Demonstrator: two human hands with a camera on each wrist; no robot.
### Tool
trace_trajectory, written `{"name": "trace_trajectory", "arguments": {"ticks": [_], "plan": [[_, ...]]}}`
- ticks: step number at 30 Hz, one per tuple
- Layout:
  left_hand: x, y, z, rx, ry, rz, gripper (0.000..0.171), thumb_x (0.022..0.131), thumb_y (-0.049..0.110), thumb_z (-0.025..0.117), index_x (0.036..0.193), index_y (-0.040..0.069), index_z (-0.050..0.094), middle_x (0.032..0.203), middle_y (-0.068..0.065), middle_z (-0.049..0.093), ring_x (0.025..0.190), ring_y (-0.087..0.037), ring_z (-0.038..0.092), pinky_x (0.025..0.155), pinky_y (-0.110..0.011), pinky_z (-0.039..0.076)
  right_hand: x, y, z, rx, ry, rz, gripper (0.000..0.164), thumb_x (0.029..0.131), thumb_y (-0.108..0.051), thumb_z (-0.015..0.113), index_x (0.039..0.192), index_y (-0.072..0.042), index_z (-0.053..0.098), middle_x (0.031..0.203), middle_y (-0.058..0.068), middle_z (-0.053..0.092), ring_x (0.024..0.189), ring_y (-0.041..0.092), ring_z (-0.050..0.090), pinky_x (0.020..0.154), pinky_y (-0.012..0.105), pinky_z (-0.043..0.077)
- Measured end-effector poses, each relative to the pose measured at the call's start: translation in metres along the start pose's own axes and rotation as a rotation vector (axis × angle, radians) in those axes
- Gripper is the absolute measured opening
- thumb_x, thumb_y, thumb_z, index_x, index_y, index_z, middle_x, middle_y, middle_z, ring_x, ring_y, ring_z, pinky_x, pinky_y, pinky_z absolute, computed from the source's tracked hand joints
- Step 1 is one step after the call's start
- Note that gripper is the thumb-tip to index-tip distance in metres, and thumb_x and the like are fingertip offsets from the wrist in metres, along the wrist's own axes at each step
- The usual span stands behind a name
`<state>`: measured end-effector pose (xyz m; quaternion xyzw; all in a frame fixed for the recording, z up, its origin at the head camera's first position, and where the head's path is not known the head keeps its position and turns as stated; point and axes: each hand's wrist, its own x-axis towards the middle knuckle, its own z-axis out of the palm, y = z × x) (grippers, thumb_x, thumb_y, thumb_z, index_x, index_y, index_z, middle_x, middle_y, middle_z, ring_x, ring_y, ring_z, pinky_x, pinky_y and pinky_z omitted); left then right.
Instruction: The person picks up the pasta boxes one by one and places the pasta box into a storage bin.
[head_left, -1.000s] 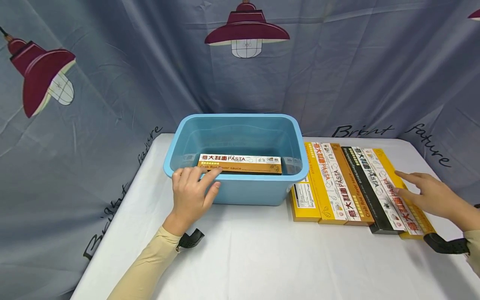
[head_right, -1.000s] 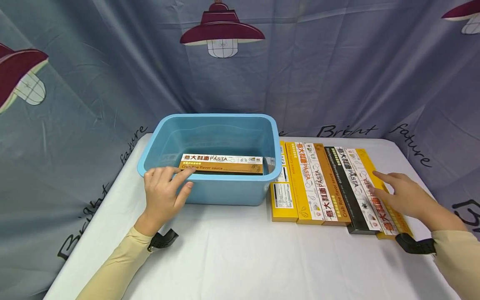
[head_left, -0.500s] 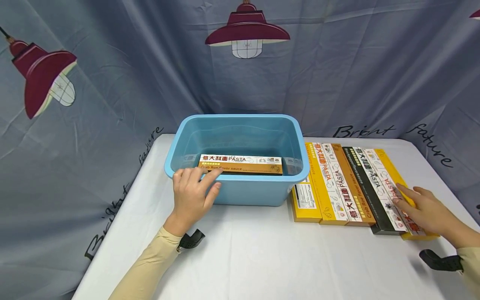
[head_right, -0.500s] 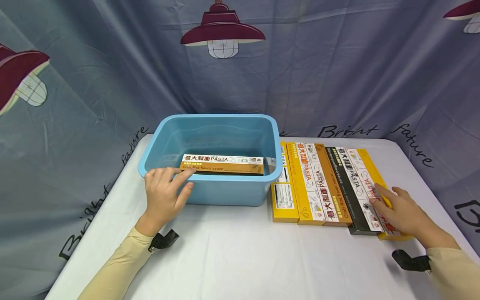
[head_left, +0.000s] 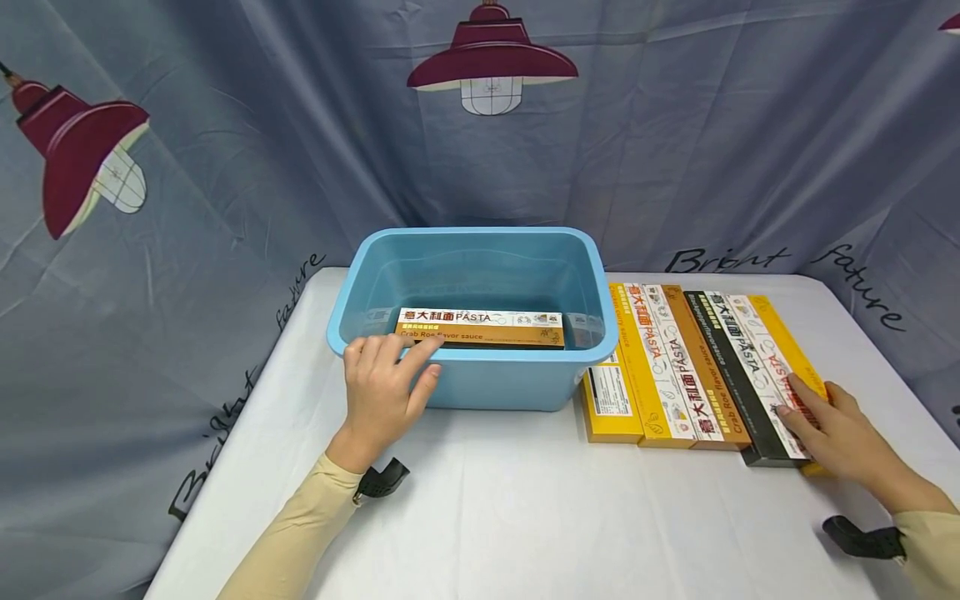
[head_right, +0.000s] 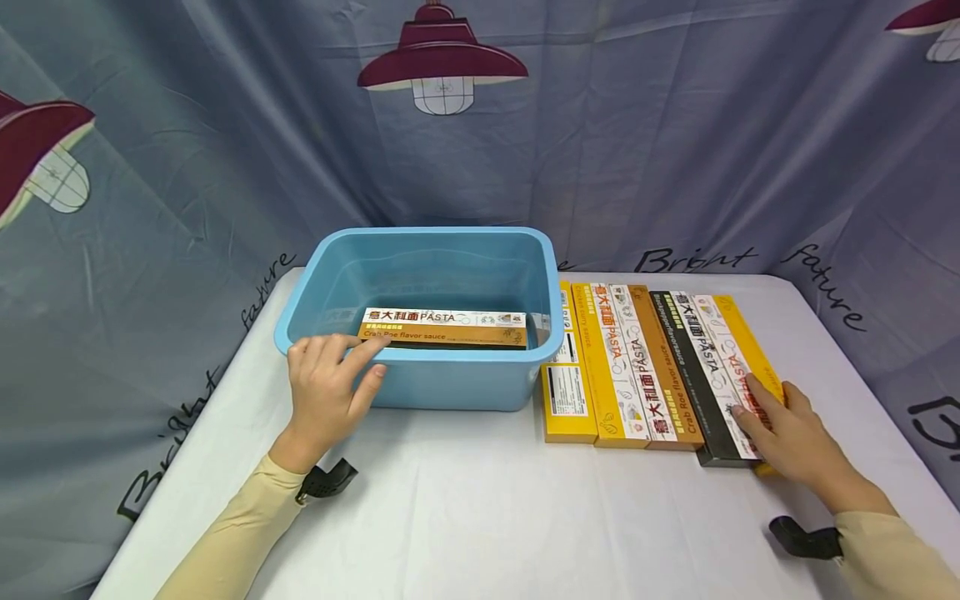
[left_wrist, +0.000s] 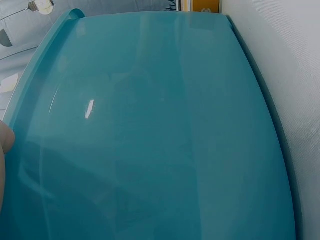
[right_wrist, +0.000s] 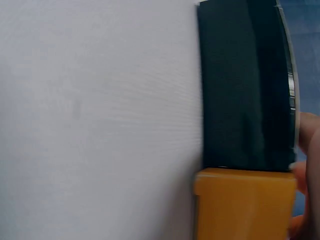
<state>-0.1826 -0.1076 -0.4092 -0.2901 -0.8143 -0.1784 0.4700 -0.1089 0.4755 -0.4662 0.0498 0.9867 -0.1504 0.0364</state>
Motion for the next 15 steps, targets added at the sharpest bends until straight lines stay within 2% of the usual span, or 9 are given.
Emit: {"name": "trace_trajectory", "arguments": {"ticks": [5,15], "plan": [[0.0002,-0.0001,-0.0002,-0.001,0.002,0.001,0.039,0.107,0.043,0.044,0.109,0.017,0.074,0.089,-0.011,0.064,0.078,-0.03,0.052,0.081,-0.05,0.035,-0.0032,-0.0002,0.0056,-0.007,0.051,0.008,0.073,0.107,-0.04,0.041,0.159,0.002,0.011,0.142,0.057,0.014,0.114,0.075,0.031,0.089,0.085,0.032],[-0.0006,-0.0014,0.0008,0.011,0.002,0.004,0.041,0.107,0.044,0.043,0.108,0.018,0.074,0.088,-0.01,0.064,0.077,-0.03,0.052,0.08,-0.05,0.035,-0.0075,0.0002,0.01,-0.04,0.065,0.037,0.073,0.107,-0.044,0.038,0.161,-0.005,0.008,0.145,0.052,0.015,0.115,0.073,0.032,0.085,0.085,0.034]]}}
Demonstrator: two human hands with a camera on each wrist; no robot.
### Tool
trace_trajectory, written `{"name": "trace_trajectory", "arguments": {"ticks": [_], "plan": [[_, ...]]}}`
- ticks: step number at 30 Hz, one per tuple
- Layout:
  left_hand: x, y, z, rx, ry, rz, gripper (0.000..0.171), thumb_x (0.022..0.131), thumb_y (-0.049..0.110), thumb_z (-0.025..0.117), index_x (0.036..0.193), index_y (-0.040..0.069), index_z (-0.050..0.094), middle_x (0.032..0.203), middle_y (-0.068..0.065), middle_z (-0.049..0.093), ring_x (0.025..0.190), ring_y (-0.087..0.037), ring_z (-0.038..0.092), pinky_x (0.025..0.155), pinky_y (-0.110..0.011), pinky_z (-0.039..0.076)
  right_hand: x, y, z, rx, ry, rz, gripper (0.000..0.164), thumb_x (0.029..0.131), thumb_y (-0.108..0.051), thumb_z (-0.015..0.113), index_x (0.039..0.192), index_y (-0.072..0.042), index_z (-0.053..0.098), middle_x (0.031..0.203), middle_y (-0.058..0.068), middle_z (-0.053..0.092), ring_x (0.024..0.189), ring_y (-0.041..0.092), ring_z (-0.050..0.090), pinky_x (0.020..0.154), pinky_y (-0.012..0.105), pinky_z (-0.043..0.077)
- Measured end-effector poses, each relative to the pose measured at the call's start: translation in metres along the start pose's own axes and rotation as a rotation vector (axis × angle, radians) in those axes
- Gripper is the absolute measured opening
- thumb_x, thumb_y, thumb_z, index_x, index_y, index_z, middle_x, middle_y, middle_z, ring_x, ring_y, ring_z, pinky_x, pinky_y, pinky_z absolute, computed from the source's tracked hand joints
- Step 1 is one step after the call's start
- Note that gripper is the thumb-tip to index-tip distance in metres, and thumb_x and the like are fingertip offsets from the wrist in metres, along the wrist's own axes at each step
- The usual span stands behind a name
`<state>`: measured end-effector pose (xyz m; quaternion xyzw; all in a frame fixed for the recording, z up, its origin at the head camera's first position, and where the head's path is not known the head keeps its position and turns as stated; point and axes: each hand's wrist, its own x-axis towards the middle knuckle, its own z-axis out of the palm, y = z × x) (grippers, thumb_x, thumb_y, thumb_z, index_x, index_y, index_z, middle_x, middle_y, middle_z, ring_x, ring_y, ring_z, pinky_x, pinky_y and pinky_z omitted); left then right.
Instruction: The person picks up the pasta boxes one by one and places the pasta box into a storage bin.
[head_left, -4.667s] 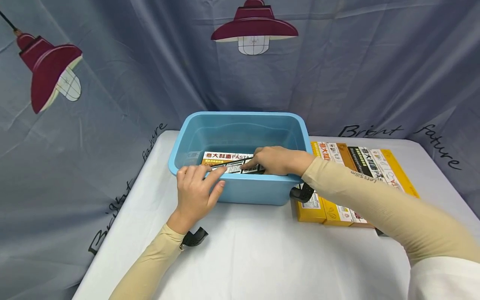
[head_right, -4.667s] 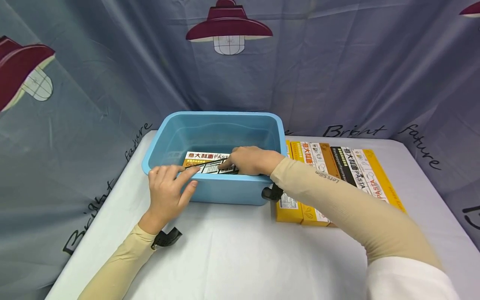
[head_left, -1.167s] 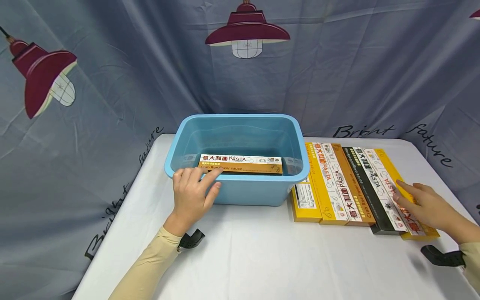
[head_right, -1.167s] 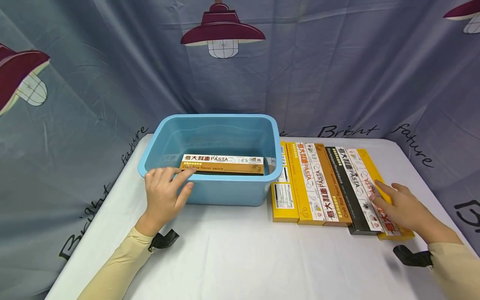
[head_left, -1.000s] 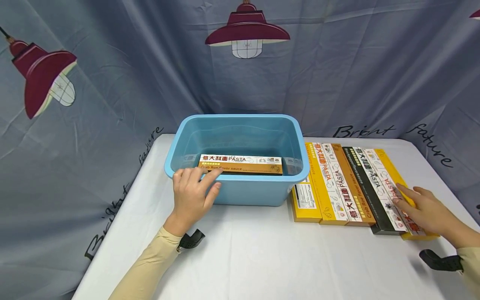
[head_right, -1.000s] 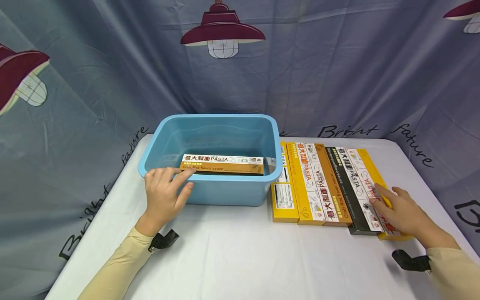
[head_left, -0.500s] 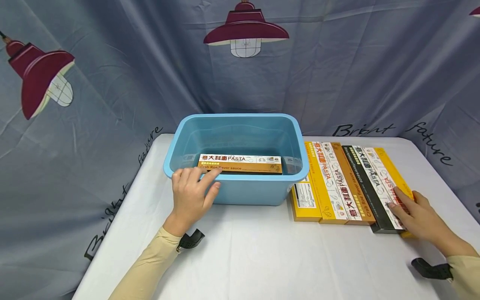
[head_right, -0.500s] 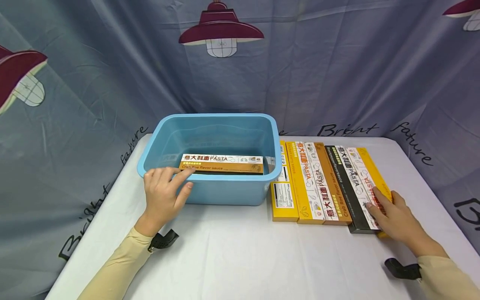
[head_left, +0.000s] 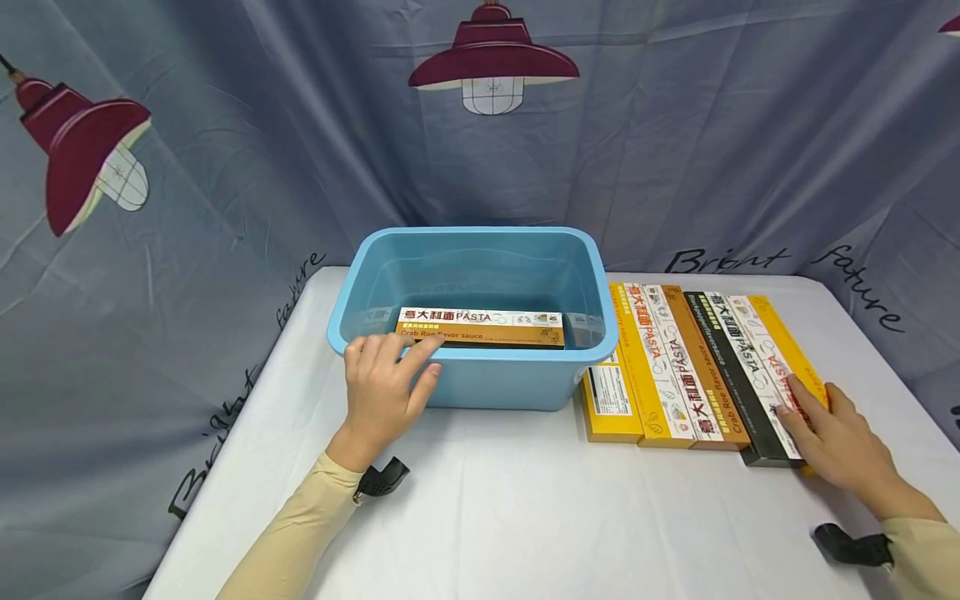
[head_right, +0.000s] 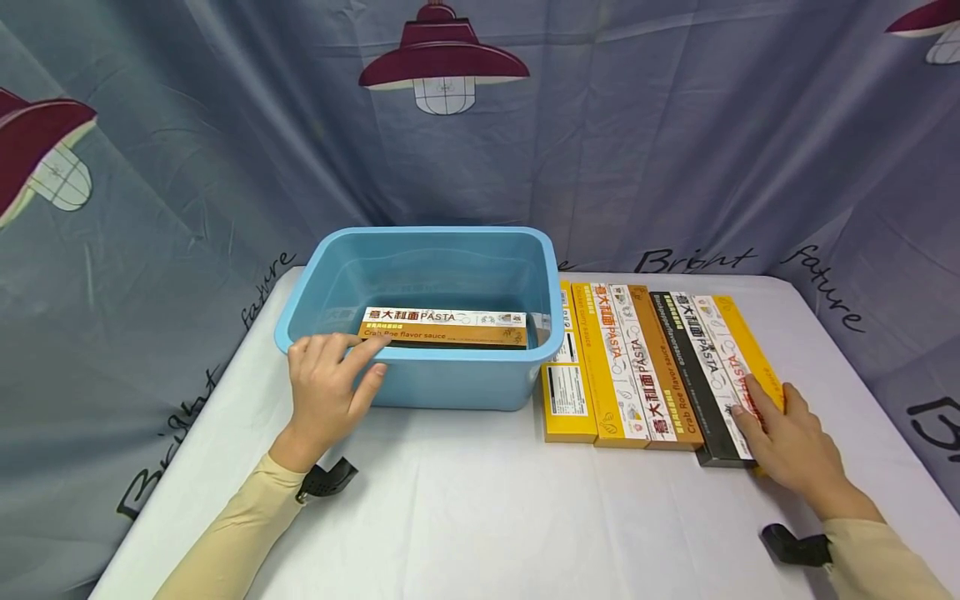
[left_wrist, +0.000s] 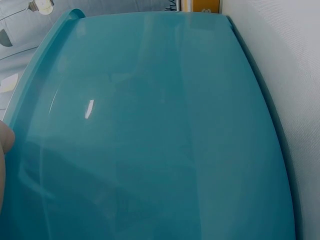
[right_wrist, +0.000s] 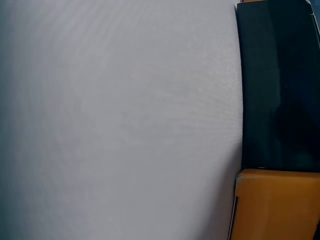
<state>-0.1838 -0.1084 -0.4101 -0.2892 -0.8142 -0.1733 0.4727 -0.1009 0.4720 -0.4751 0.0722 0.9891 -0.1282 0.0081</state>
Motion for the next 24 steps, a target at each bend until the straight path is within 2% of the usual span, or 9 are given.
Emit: {"name": "trace_trajectory", "arguments": {"ticks": [10,18,24], "plan": [[-0.001,0.0,-0.001,-0.003,0.003,0.005,0.04,0.107,0.043,0.044,0.108,0.017,0.074,0.089,-0.011,0.064,0.079,-0.03,0.053,0.08,-0.049,0.036,-0.005,-0.001,0.002,-0.052,-0.007,0.034,0.078,0.106,-0.051,0.035,0.161,-0.006,0.004,0.145,0.052,0.012,0.111,0.074,0.034,0.085,0.083,0.036],[0.0,0.002,-0.001,-0.008,0.006,0.0,0.041,0.108,0.044,0.043,0.108,0.017,0.074,0.089,-0.011,0.064,0.079,-0.03,0.053,0.08,-0.049,0.035,-0.025,0.005,0.005,-0.109,-0.012,0.058,0.081,0.105,-0.054,0.035,0.16,-0.005,0.001,0.143,0.052,0.012,0.107,0.072,0.036,0.084,0.081,0.039],[0.001,0.001,-0.002,-0.013,0.004,-0.005,0.04,0.107,0.043,0.044,0.108,0.016,0.074,0.089,-0.012,0.065,0.079,-0.031,0.053,0.08,-0.049,0.035,-0.036,0.013,0.008,-0.126,-0.025,0.046,0.082,0.104,-0.054,0.04,0.161,-0.008,0.003,0.142,0.051,0.013,0.101,0.071,0.039,0.078,0.08,0.04]]}}
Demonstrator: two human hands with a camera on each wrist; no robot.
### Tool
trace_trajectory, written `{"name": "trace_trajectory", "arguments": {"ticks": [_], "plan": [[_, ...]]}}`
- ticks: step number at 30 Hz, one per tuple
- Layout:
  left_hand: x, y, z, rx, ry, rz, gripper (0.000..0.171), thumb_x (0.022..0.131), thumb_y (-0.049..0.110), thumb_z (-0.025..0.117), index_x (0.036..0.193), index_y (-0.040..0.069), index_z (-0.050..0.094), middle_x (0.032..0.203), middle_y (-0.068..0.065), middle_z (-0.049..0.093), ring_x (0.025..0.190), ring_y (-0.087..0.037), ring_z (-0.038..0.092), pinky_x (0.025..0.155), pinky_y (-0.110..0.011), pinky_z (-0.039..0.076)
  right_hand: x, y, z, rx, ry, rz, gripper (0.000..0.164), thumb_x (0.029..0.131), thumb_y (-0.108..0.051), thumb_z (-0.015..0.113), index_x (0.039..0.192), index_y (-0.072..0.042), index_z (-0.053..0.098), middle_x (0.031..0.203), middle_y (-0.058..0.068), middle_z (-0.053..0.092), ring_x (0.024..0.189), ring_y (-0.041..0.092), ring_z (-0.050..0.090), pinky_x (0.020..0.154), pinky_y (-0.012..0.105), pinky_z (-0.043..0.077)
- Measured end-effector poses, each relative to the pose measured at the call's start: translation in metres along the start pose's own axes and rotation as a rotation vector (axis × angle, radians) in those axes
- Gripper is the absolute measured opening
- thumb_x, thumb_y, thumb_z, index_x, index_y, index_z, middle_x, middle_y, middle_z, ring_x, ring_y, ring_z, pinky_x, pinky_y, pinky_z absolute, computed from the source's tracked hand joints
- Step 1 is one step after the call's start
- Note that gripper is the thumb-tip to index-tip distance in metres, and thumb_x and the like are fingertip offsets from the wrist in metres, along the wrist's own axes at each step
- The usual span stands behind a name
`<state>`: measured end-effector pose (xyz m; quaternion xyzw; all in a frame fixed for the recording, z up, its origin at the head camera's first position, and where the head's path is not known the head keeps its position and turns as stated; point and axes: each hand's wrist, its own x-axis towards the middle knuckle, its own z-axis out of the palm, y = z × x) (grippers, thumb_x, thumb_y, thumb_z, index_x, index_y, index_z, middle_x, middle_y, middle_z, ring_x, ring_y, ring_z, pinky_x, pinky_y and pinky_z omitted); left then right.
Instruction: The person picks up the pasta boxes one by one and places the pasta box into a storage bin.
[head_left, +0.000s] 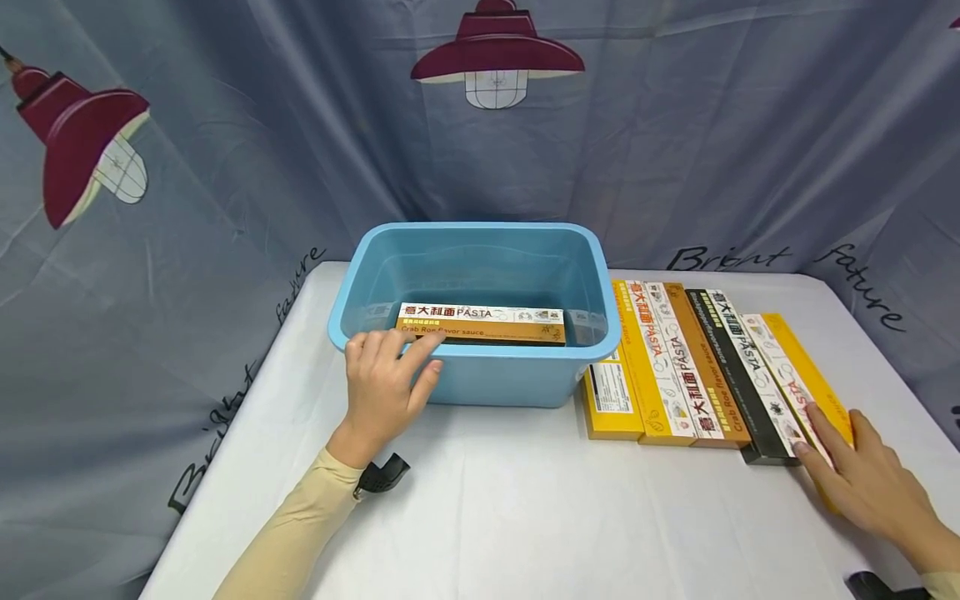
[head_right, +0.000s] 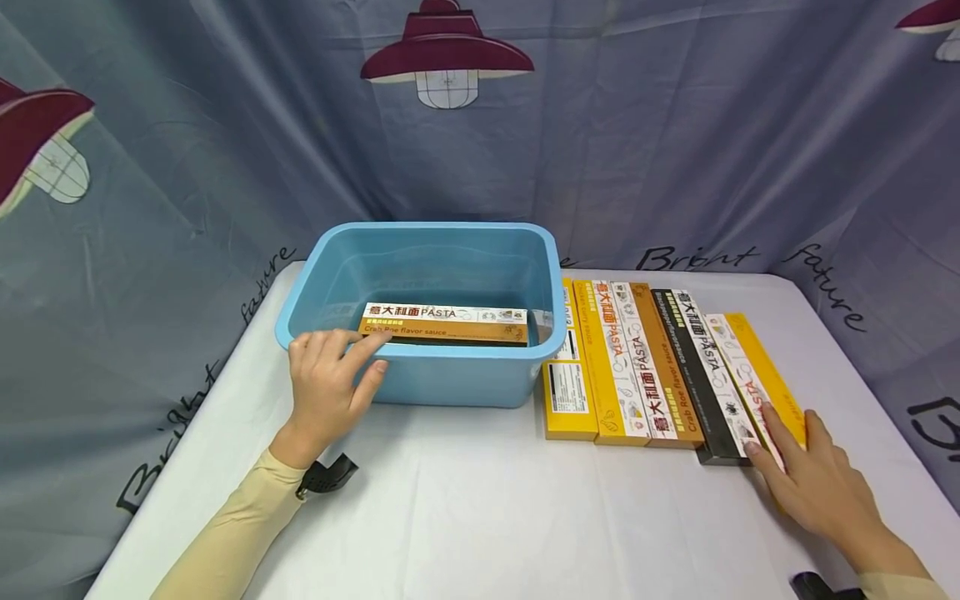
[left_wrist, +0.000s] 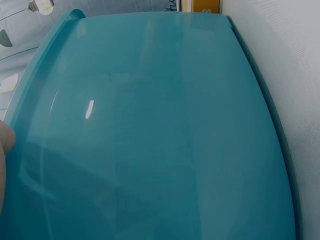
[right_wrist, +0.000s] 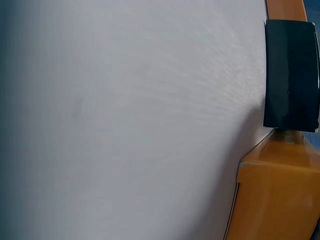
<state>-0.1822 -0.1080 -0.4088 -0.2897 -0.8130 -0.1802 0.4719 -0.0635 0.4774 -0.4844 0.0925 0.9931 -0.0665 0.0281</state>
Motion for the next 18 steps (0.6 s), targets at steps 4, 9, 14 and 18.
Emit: {"name": "trace_trajectory", "arguments": {"ticks": [4,9,14,18], "plan": [[0.0,-0.001,0.0,0.004,-0.013,-0.004,0.04,0.107,0.044,0.044,0.108,0.016,0.074,0.09,-0.013,0.065,0.079,-0.032,0.054,0.08,-0.05,0.035,-0.008,0.002,0.001,-0.022,-0.005,-0.003,0.086,0.102,-0.056,0.045,0.161,-0.007,0.004,0.14,0.051,0.014,0.099,0.073,0.041,0.076,0.08,0.042],[-0.001,-0.001,0.0,0.011,-0.01,0.004,0.04,0.107,0.043,0.044,0.108,0.017,0.074,0.09,-0.012,0.065,0.079,-0.031,0.054,0.08,-0.049,0.036,-0.02,0.002,0.004,-0.044,-0.025,0.034,0.094,0.098,-0.053,0.056,0.16,-0.006,0.004,0.139,0.052,0.013,0.101,0.074,0.04,0.078,0.081,0.042],[0.0,-0.001,0.0,0.009,-0.006,0.004,0.04,0.107,0.043,0.044,0.108,0.017,0.074,0.09,-0.012,0.065,0.079,-0.031,0.054,0.08,-0.05,0.036,-0.03,0.003,0.004,-0.028,-0.016,0.039,0.088,0.099,-0.045,0.056,0.161,-0.008,0.004,0.141,0.053,0.013,0.103,0.075,0.038,0.081,0.083,0.039],[0.0,-0.001,0.0,0.006,-0.01,0.003,0.039,0.107,0.043,0.044,0.108,0.017,0.074,0.09,-0.012,0.065,0.079,-0.031,0.053,0.08,-0.05,0.035,-0.039,0.001,0.004,-0.021,-0.04,0.083,0.089,0.098,-0.038,0.059,0.16,-0.007,0.004,0.141,0.054,0.011,0.104,0.075,0.037,0.082,0.083,0.039]]}}
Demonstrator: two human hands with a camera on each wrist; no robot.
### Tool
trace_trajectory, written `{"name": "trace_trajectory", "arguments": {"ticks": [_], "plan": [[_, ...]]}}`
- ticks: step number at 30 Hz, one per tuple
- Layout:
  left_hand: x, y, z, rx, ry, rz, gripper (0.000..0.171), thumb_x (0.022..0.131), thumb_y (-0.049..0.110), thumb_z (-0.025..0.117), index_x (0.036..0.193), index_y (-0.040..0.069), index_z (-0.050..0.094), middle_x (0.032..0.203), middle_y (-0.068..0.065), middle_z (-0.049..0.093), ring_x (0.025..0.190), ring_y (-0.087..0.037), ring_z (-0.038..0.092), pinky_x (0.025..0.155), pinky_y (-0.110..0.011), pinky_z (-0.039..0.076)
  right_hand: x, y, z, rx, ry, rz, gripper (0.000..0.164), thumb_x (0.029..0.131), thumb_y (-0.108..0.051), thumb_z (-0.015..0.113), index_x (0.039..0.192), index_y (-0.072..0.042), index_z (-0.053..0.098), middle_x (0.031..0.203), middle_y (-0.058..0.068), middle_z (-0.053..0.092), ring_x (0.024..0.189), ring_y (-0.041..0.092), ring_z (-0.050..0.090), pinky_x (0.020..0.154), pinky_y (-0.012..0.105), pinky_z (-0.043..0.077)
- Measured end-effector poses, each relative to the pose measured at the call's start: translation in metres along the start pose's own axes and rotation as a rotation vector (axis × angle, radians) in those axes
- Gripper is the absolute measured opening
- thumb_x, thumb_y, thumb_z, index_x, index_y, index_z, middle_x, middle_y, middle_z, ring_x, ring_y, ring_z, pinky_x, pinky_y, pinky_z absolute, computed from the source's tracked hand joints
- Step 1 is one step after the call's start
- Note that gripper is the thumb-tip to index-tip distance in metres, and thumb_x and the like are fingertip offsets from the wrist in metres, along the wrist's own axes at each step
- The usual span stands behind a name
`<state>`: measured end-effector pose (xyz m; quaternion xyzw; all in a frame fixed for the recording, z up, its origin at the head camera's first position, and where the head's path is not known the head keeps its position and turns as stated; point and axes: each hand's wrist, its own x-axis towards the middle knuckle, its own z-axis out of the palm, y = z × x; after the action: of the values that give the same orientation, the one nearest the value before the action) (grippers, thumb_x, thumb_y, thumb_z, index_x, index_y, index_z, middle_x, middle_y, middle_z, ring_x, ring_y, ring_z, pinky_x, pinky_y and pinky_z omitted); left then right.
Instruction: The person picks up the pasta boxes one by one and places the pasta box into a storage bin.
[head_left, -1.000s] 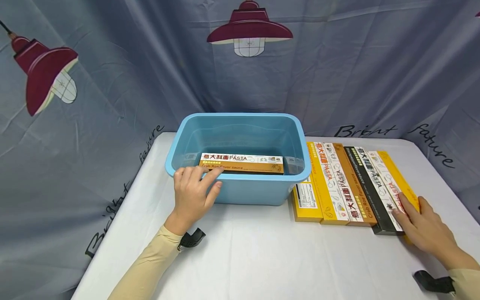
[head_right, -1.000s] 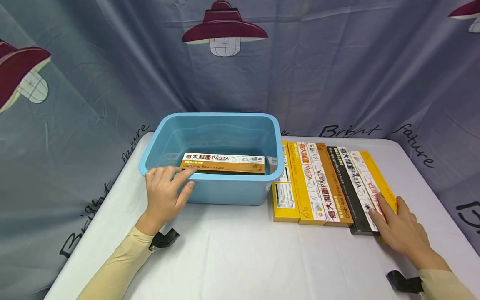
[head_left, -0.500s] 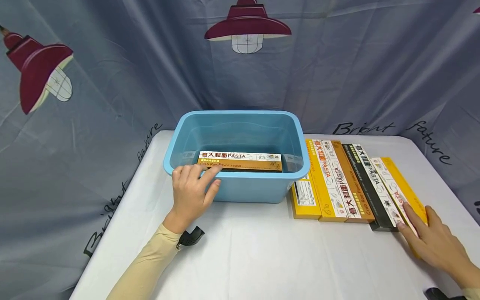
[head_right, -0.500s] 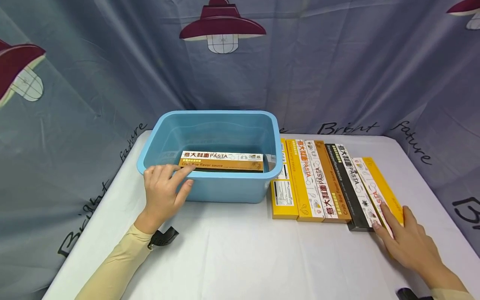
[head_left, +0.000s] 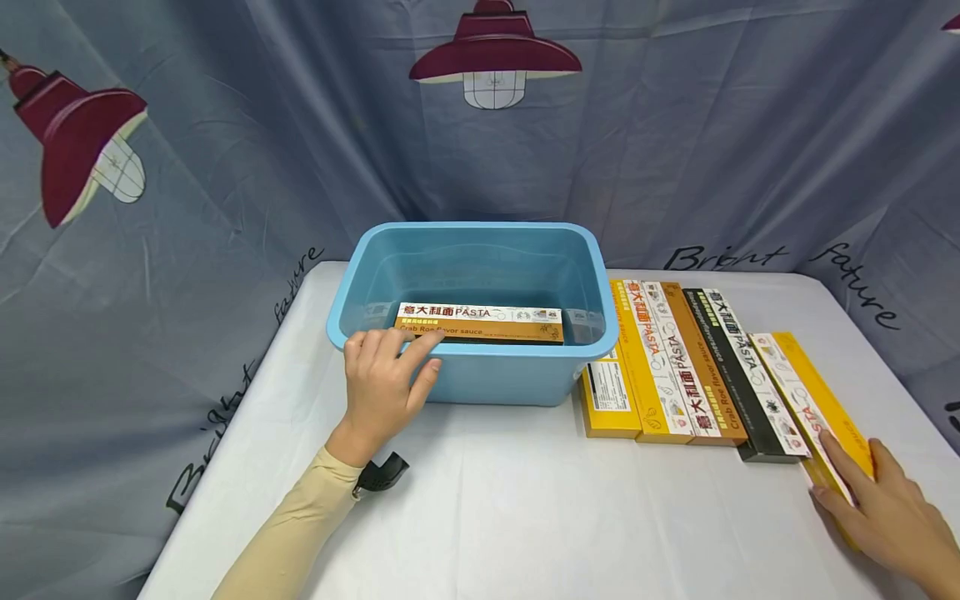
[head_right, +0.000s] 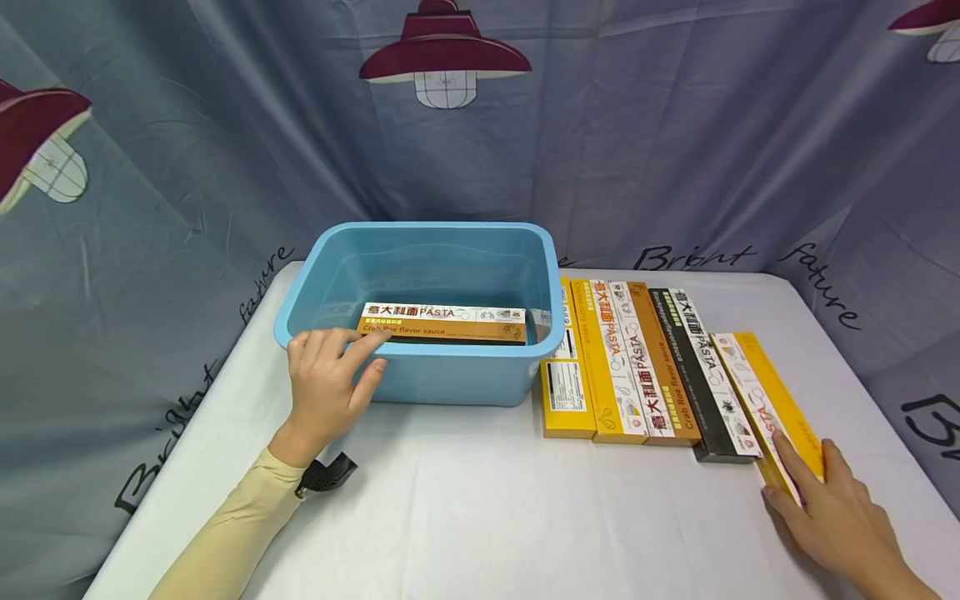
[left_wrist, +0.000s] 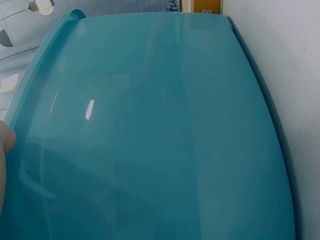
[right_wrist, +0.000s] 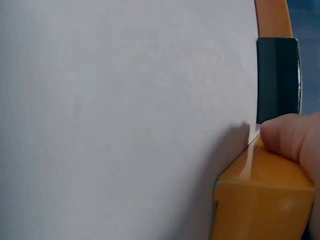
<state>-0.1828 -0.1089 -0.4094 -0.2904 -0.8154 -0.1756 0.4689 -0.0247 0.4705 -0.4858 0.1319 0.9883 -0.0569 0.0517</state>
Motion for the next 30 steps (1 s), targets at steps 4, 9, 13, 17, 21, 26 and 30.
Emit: {"name": "trace_trajectory", "arguments": {"ticks": [4,9,13,17,21,26,30], "plan": [[0.0,0.0,0.0,-0.001,0.004,-0.001,0.039,0.107,0.043,0.044,0.109,0.017,0.074,0.09,-0.012,0.065,0.078,-0.031,0.052,0.079,-0.049,0.035,-0.006,-0.004,0.001,-0.008,-0.068,0.098,0.091,0.096,-0.033,0.062,0.16,-0.007,0.003,0.138,0.054,0.008,0.103,0.075,0.037,0.082,0.082,0.042],[0.0,0.001,0.0,-0.008,0.004,-0.004,0.039,0.107,0.042,0.045,0.11,0.017,0.075,0.09,-0.012,0.066,0.079,-0.031,0.053,0.08,-0.049,0.036,-0.007,-0.006,0.004,-0.007,-0.091,0.16,0.092,0.096,-0.031,0.062,0.16,-0.011,-0.001,0.139,0.052,0.006,0.102,0.074,0.037,0.081,0.08,0.042],[0.001,0.001,-0.001,-0.009,0.006,-0.005,0.039,0.107,0.042,0.045,0.11,0.017,0.074,0.09,-0.011,0.066,0.079,-0.031,0.054,0.08,-0.049,0.036,-0.007,-0.007,0.004,-0.024,-0.073,0.139,0.093,0.097,-0.035,0.061,0.161,-0.011,-0.002,0.137,0.051,0.009,0.1,0.072,0.039,0.078,0.079,0.045],[0.001,0.001,-0.001,-0.006,0.003,-0.005,0.039,0.107,0.042,0.044,0.11,0.017,0.074,0.09,-0.011,0.066,0.079,-0.031,0.054,0.081,-0.049,0.036,-0.006,-0.012,0.002,-0.052,-0.093,0.174,0.096,0.096,-0.037,0.062,0.159,-0.007,-0.004,0.132,0.05,0.013,0.097,0.067,0.042,0.078,0.076,0.048],[0.0,0.002,-0.002,-0.006,-0.002,-0.007,0.038,0.107,0.042,0.045,0.109,0.017,0.074,0.09,-0.011,0.065,0.08,-0.031,0.054,0.082,-0.05,0.036,-0.007,-0.015,0.002,-0.053,-0.116,0.22,0.098,0.096,-0.037,0.063,0.158,-0.006,-0.006,0.128,0.049,0.017,0.096,0.063,0.043,0.08,0.073,0.048],[0.0,0.002,-0.002,-0.004,-0.004,-0.007,0.038,0.107,0.042,0.045,0.11,0.017,0.074,0.09,-0.011,0.065,0.08,-0.031,0.054,0.082,-0.049,0.036,-0.006,-0.011,0.005,-0.04,-0.106,0.219,0.098,0.096,-0.039,0.064,0.159,-0.007,-0.004,0.124,0.05,0.02,0.097,0.064,0.044,0.078,0.072,0.048],[0.0,0.001,-0.002,-0.004,-0.01,-0.008,0.039,0.107,0.043,0.045,0.11,0.017,0.074,0.09,-0.01,0.065,0.08,-0.031,0.054,0.082,-0.05,0.037,-0.005,-0.009,0.005,-0.027,-0.089,0.207,0.098,0.095,-0.038,0.065,0.159,-0.008,-0.003,0.122,0.05,0.022,0.097,0.066,0.044,0.077,0.072,0.046]]}}
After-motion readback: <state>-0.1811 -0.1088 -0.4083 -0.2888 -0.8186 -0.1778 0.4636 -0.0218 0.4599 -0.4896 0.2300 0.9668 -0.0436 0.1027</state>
